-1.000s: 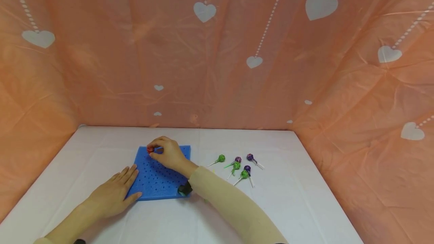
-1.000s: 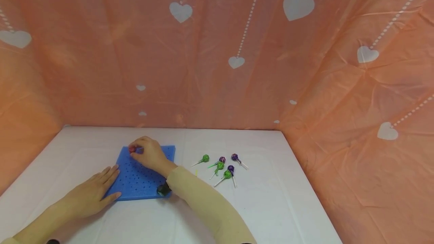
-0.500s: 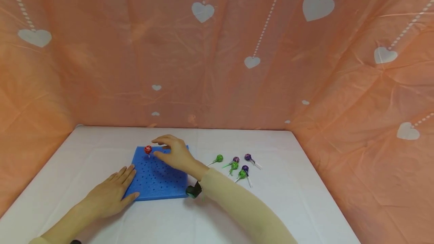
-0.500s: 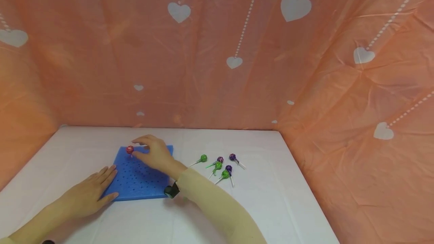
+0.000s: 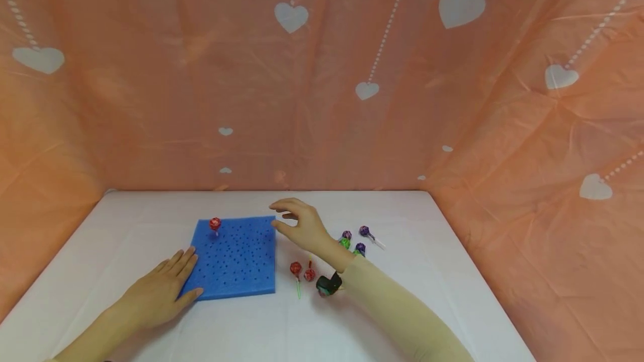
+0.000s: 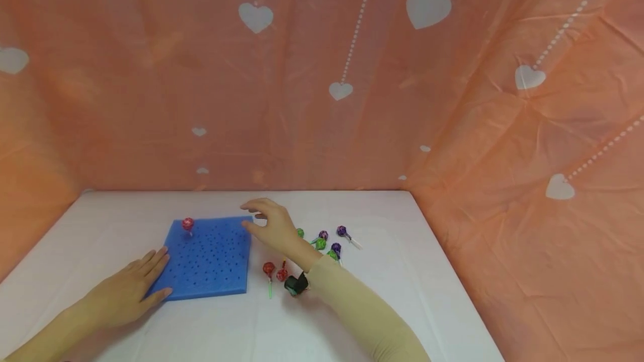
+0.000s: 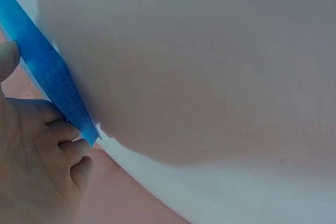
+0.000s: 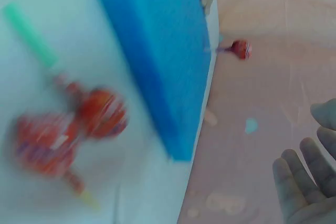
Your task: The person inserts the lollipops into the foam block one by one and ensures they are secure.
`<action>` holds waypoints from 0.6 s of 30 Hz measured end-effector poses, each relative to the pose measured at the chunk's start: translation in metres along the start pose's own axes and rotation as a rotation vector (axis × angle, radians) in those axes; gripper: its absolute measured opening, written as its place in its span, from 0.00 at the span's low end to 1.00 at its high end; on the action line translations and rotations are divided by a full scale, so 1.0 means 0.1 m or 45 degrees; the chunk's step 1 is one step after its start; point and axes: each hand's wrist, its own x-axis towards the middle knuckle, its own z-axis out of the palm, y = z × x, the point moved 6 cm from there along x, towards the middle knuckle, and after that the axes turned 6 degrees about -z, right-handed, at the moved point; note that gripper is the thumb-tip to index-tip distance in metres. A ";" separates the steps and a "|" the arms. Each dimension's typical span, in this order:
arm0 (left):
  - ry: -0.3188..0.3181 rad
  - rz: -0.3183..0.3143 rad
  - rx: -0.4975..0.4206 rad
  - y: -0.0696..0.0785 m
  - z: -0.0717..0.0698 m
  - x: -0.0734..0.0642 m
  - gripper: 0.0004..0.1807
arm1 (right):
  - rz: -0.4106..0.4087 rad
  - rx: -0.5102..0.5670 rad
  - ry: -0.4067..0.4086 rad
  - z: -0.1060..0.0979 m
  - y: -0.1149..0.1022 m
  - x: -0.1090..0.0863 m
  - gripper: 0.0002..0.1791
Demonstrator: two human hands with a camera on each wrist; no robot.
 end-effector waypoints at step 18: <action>-0.006 -0.008 0.011 -0.01 0.00 0.00 0.44 | 0.211 -0.205 0.009 -0.69 0.55 -0.62 0.18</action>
